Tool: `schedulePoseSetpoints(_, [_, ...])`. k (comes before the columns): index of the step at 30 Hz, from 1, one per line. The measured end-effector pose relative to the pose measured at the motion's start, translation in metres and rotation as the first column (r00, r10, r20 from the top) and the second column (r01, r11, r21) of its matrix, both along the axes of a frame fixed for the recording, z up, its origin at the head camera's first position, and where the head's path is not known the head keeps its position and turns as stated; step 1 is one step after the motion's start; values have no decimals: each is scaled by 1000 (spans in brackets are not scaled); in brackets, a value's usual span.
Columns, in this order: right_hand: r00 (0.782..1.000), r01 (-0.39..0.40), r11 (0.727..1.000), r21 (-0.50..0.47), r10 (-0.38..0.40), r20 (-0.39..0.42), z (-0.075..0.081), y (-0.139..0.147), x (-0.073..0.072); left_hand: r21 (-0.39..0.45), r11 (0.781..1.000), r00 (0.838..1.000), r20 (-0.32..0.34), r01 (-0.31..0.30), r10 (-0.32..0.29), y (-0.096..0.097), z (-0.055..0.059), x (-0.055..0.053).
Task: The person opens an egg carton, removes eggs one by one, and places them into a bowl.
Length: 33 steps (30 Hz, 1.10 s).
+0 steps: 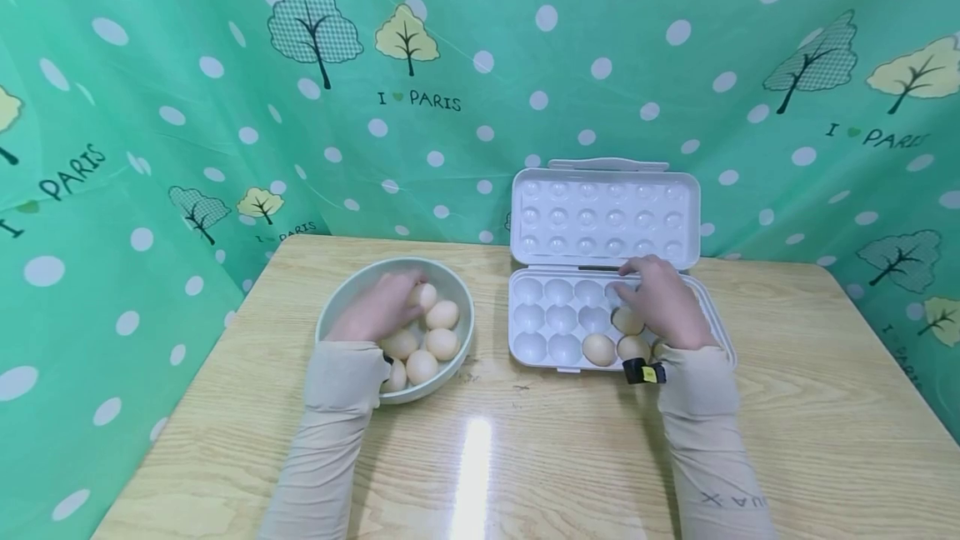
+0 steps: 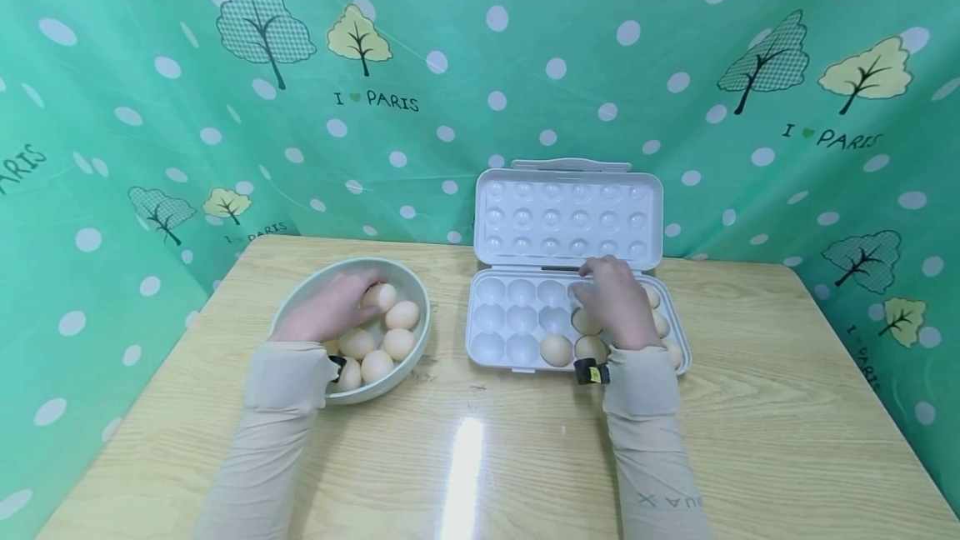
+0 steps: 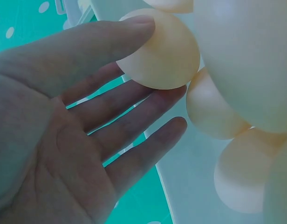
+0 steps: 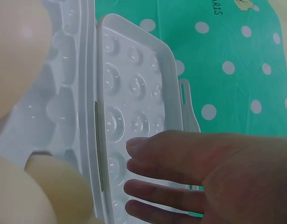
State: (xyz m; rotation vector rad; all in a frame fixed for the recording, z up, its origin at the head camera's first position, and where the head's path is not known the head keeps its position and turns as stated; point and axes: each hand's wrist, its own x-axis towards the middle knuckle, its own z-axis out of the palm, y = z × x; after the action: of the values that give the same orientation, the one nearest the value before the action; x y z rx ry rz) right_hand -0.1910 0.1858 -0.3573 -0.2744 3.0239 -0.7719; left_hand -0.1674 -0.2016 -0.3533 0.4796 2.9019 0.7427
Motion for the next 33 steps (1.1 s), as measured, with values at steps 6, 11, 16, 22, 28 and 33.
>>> schedulePoseSetpoints(6, [999, 20, 1000, 20, -21, 41, 1, 8, 0, -9, 1000, 1000, 17, 2, -1, 0, -1, 0])
schedulePoseSetpoints(11, [998, 20, 1000, 15, -21, 64, 3, 15, -1, -4, 1000, 999, 35, -20, 20, 2, -1, 0])
schedulePoseSetpoints(16, [995, 27, 1000, 11, -28, 94, 1, 21, -4, -7, 1000, 999, 39, -21, 21, 2, -1, -1])
schedulePoseSetpoints(22, [994, 20, 1000, -3, -19, 110, -2, 26, -7, -32, 999, 999, 41, -26, 27, 2, 2, 0])
schedulePoseSetpoints(28, [989, 36, 999, -12, -34, 143, -5, 27, -8, -50, 999, 1000, 17, -12, 13, 2, 3, 0])
schedulePoseSetpoints(33, [985, 48, 999, -1, -47, 165, -8, 29, -9, -77, 997, 1000, 15, -3, 4, 2, 1, -2])
